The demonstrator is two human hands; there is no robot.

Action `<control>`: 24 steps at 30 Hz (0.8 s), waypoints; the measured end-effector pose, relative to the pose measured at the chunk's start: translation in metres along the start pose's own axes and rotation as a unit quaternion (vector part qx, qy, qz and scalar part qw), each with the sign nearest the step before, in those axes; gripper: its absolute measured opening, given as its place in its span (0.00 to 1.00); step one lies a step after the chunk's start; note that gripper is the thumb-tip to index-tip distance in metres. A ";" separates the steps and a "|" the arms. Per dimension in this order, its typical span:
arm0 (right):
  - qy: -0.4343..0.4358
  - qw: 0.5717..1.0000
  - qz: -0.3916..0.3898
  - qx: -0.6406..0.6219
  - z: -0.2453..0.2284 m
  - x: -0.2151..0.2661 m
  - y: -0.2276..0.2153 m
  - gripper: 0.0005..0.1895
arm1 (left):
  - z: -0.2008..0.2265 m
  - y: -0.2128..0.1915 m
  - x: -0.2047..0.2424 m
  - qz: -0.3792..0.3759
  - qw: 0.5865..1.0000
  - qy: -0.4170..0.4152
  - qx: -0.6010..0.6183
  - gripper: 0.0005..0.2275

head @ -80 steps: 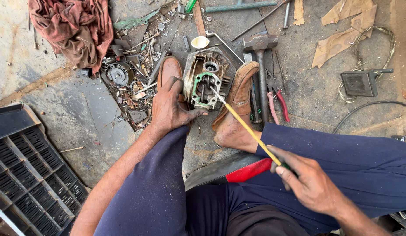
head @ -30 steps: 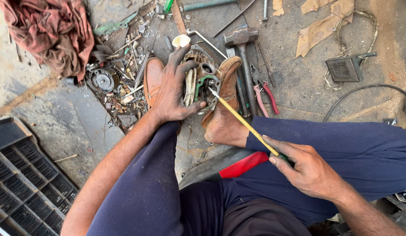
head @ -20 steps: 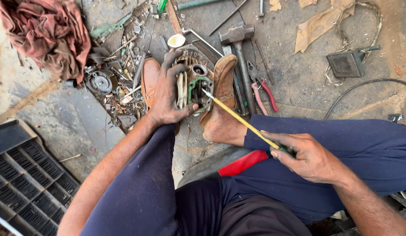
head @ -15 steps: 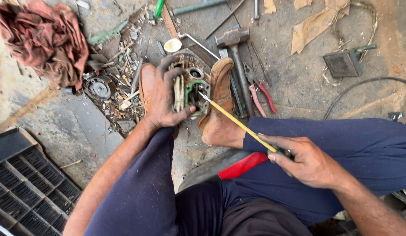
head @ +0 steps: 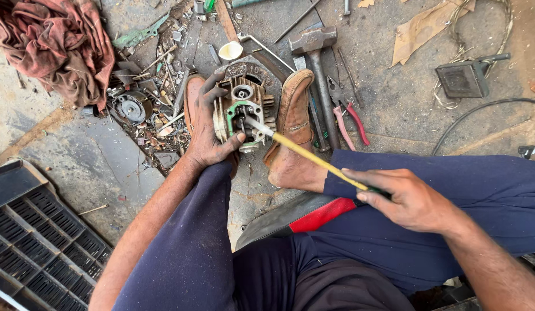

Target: The person uses a screwdriver to pry at a metal engine cylinder block resting between their feet. They then use a hammer and a metal punch to strike a component inside the cylinder. Finally, they use pliers to pull out a small metal ring from the cylinder.

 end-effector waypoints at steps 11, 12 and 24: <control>0.059 0.991 0.025 0.115 -0.040 0.007 0.015 0.28 | 0.004 -0.018 -0.004 -0.034 0.996 -0.048 -0.073 0.42; 0.048 0.992 0.034 0.110 -0.041 0.008 0.014 0.27 | 0.007 -0.021 -0.006 -0.043 0.996 -0.051 -0.066 0.42; 0.080 0.988 0.095 0.093 -0.043 0.008 0.005 0.28 | 0.046 -0.041 -0.009 0.018 0.969 -0.014 -0.245 0.28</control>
Point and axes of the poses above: each hand's wrist, its own x-axis away from the middle knuckle, its own y-axis out of the palm, z = x × y, the point moved 1 cm from there along -x, towards the middle knuckle, and after that the axes turned 11 degrees about -x, right-handed, at the moved point
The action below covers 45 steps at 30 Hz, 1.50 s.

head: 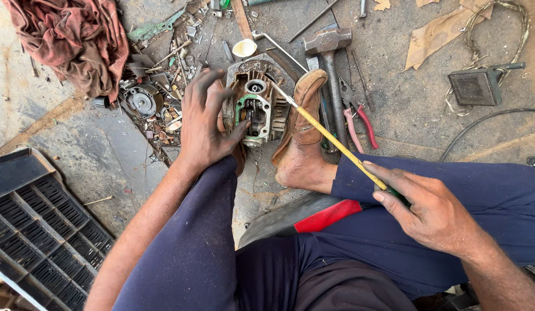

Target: The person uses a screwdriver to pry at a metal engine cylinder block resting between their feet. They then use a hammer and a metal punch to strike a component inside the cylinder. Finally, they use pliers to pull out a small metal ring from the cylinder.

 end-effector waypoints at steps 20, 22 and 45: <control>0.003 1.000 0.000 -0.017 0.000 -0.005 0.015 0.28 | 0.030 -0.003 -0.050 -0.089 0.989 0.034 -0.113 0.31; 0.000 1.000 0.004 -0.015 0.000 -0.005 0.015 0.28 | 0.030 -0.002 -0.049 -0.080 0.991 0.035 -0.102 0.30; 0.007 1.000 0.009 0.020 0.003 -0.006 0.013 0.27 | 0.023 0.005 -0.037 -0.104 0.995 0.002 0.003 0.24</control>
Point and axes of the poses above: each hand's wrist, its own x-axis away from the middle knuckle, its own y-axis out of the palm, z = x × y, the point moved 1 cm from there along -x, towards the middle knuckle, and after that the axes turned 11 degrees about -x, right-handed, at the moved point
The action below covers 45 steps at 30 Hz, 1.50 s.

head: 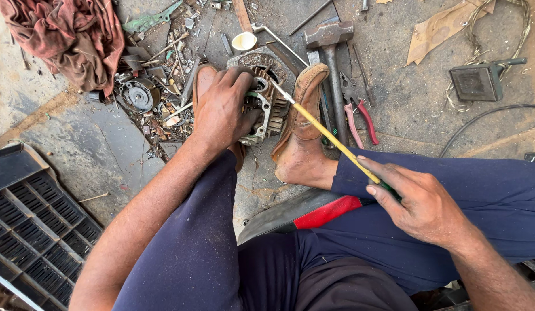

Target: The person uses a screwdriver to pry at a metal engine cylinder block resting between their feet. They then use a hammer and a metal punch to strike a component inside the cylinder. Finally, they use pliers to pull out a small metal ring from the cylinder.

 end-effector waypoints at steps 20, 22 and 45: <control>0.010 1.000 0.001 0.005 0.014 0.003 -0.001 0.27 | -0.023 -0.009 0.003 0.013 0.995 0.049 0.082 0.14; -0.008 1.000 0.004 0.006 0.015 0.003 -0.001 0.27 | -0.023 -0.010 0.005 0.015 0.996 0.066 0.066 0.15; 0.001 1.000 -0.014 0.009 0.008 0.008 0.003 0.28 | -0.026 -0.002 0.004 -0.005 0.994 0.097 0.056 0.19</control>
Point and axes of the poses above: each hand's wrist, its own x-axis away from the middle knuckle, its own y-axis out of the palm, z = x × y, the point moved 1 cm from there along -x, towards the middle knuckle, and after that the axes turned 11 degrees about -x, right-handed, at the moved point
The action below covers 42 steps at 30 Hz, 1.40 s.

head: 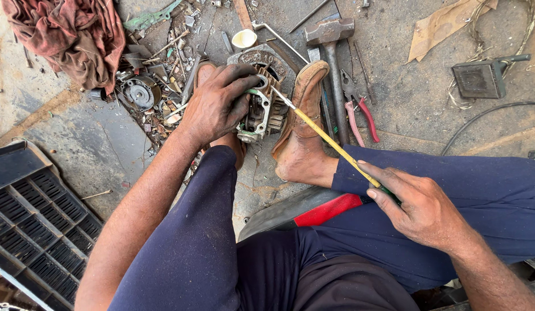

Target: The person uses a screwdriver to pry at a metal engine cylinder block resting between their feet. They then use a hammer and a metal punch to strike a component inside the cylinder. Finally, they use pliers to pull out a small metal ring from the cylinder.

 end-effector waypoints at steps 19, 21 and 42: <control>-0.034 0.999 0.018 -0.037 0.010 0.003 0.012 0.26 | -0.003 0.031 0.046 0.062 0.974 -0.177 0.129 0.38; -0.052 0.998 0.021 -0.040 0.010 0.005 0.012 0.25 | -0.005 0.036 0.050 0.027 0.968 -0.202 0.144 0.41; 0.034 0.990 -0.042 -0.133 0.031 0.012 0.038 0.29 | -0.020 0.036 0.064 0.005 0.979 -0.148 0.139 0.40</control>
Point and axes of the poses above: each hand's wrist, its own x-axis away from the middle knuckle, its own y-axis out of the palm, z = x × y, the point moved 1 cm from there along -x, towards the middle knuckle, and after that the axes turned 11 degrees about -x, right-handed, at the moved point
